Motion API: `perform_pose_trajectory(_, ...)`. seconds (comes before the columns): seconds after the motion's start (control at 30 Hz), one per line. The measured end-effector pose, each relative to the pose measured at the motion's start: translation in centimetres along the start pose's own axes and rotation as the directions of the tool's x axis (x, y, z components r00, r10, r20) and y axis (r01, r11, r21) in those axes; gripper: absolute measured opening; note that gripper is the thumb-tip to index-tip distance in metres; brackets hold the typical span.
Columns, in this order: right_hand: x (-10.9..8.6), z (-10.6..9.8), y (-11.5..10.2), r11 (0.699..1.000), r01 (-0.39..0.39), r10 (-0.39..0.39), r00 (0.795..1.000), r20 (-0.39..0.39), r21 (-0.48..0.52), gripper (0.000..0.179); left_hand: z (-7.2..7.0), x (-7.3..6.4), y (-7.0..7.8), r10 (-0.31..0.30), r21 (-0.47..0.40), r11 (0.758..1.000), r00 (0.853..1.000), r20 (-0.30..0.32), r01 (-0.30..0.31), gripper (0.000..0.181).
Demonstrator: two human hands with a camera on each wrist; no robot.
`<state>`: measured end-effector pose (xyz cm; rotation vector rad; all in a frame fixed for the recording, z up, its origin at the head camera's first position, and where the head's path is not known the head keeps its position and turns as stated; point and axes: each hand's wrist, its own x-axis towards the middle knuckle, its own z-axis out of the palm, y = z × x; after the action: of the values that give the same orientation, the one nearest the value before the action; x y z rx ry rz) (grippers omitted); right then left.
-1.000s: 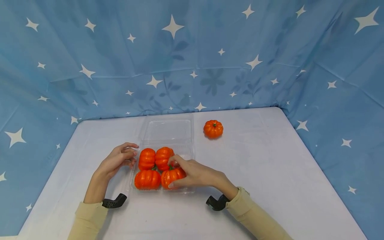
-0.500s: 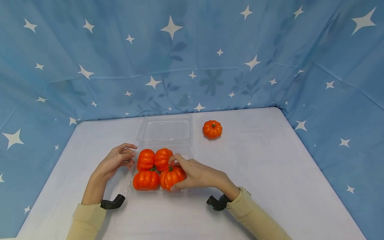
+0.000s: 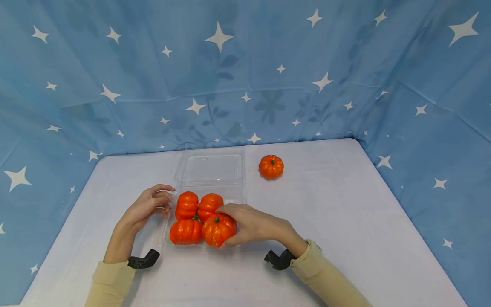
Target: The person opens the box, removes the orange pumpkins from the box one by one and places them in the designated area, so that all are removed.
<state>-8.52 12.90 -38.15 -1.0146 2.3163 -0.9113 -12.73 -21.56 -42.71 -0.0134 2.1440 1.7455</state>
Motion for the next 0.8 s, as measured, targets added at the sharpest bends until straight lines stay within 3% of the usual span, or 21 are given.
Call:
perform_pose_trajectory(0.4,-0.38,-0.37,-0.12,0.999,0.041,-0.041,0.994,-0.101,0.001,0.075,0.12,-0.09,0.24,-0.002,-0.008,1.0,1.0,-0.005,0.002,0.041)
perform_pose_trajectory(0.8,-0.41,-0.52,0.0,0.994,0.101,-0.109,0.973,-0.205,-0.051,0.077,0.0,0.12,0.01,-0.009,-0.007,1.0,1.0,-0.01,0.009,0.04)
